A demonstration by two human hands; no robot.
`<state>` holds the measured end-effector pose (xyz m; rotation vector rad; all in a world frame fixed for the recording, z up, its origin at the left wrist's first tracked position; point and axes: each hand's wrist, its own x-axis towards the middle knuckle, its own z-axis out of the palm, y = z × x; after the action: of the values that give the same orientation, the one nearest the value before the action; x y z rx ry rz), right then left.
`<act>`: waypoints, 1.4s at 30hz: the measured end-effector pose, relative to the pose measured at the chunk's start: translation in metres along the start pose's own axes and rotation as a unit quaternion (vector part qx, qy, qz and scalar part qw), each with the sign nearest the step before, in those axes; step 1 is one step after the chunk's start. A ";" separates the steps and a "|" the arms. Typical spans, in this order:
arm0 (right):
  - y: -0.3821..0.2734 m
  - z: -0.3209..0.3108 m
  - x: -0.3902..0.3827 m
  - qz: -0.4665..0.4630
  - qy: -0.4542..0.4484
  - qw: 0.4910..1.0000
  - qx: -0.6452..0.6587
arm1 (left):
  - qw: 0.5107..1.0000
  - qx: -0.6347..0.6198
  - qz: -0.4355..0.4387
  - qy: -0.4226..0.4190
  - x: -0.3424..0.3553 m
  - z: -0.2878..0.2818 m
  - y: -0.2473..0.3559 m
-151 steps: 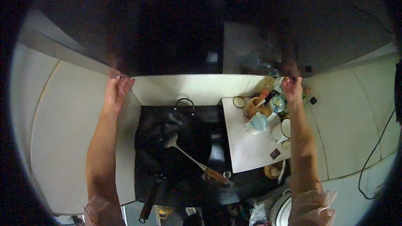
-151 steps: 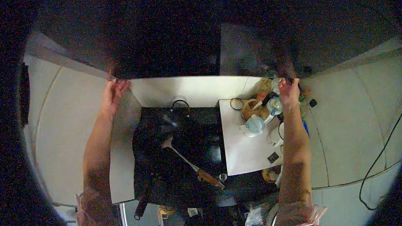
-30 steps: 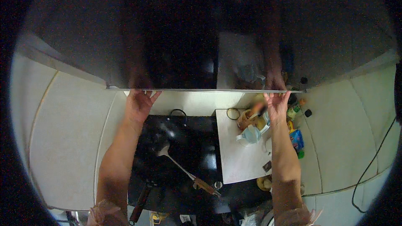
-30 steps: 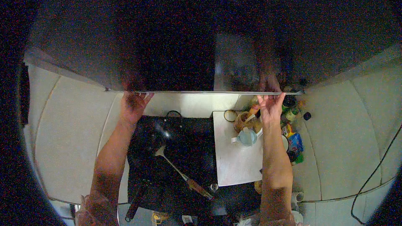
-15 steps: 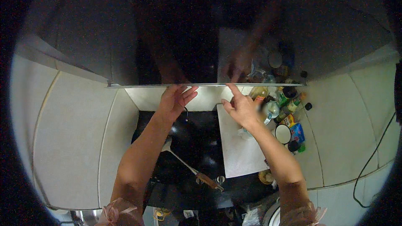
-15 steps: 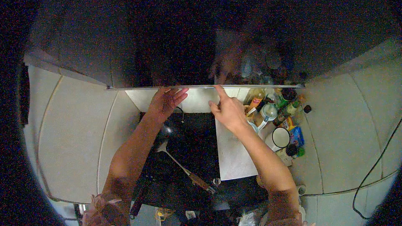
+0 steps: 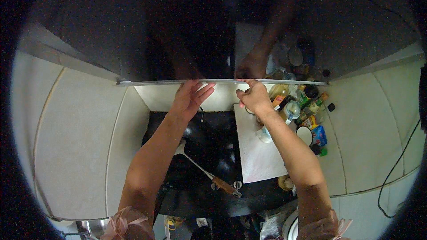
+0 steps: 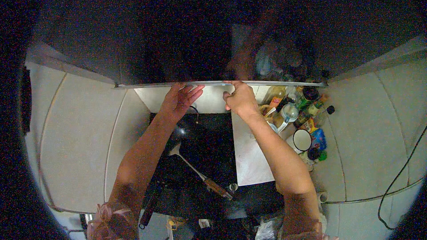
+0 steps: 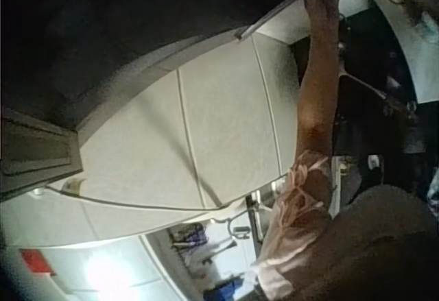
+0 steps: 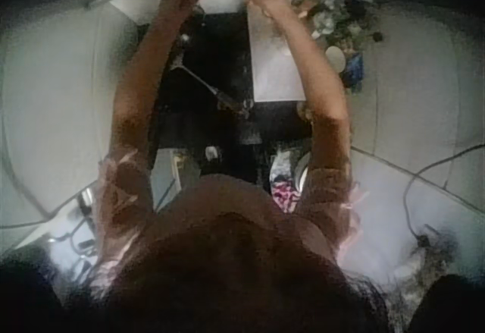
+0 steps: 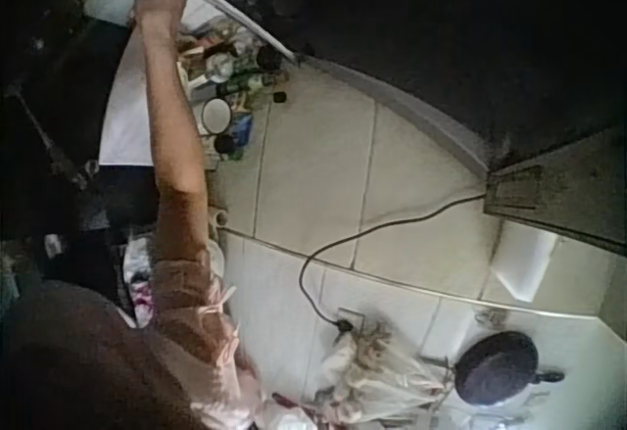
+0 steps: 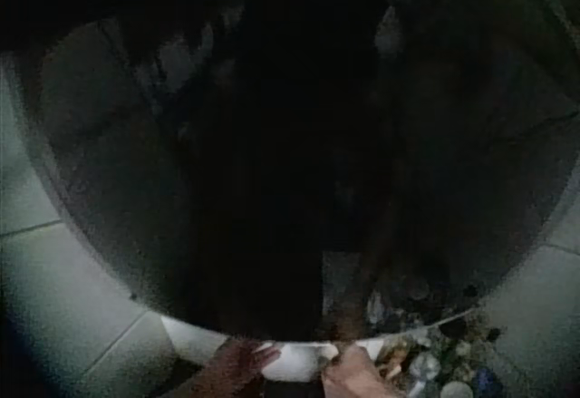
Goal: The person folds a white paper strip around a long metal light fixture on a table, then carries it to the kitchen and installs it into a recessed slot above the stove. The person also briefly handles a cloth and opens a cabinet.
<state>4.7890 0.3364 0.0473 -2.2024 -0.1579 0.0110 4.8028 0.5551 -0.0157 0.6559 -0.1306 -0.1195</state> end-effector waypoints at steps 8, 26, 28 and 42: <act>0.002 -0.005 0.013 0.037 -0.052 0.998 -0.022 | 0.999 0.021 -0.002 0.027 0.006 0.000 -0.002; -0.008 -0.004 0.009 0.032 -0.052 0.992 -0.107 | 0.999 -0.013 -0.014 0.032 0.005 -0.007 0.003; -0.002 -0.002 0.013 0.039 -0.046 0.993 -0.105 | 0.999 -0.010 -0.017 0.035 0.005 -0.002 0.001; 0.007 0.006 0.021 -0.037 0.009 0.973 -0.229 | 0.998 0.004 -0.005 0.056 0.006 -0.002 0.001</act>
<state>4.8100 0.3394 0.0391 -2.6538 -0.2537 -0.0959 4.8091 0.5564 -0.0164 0.6698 -0.0199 -0.0915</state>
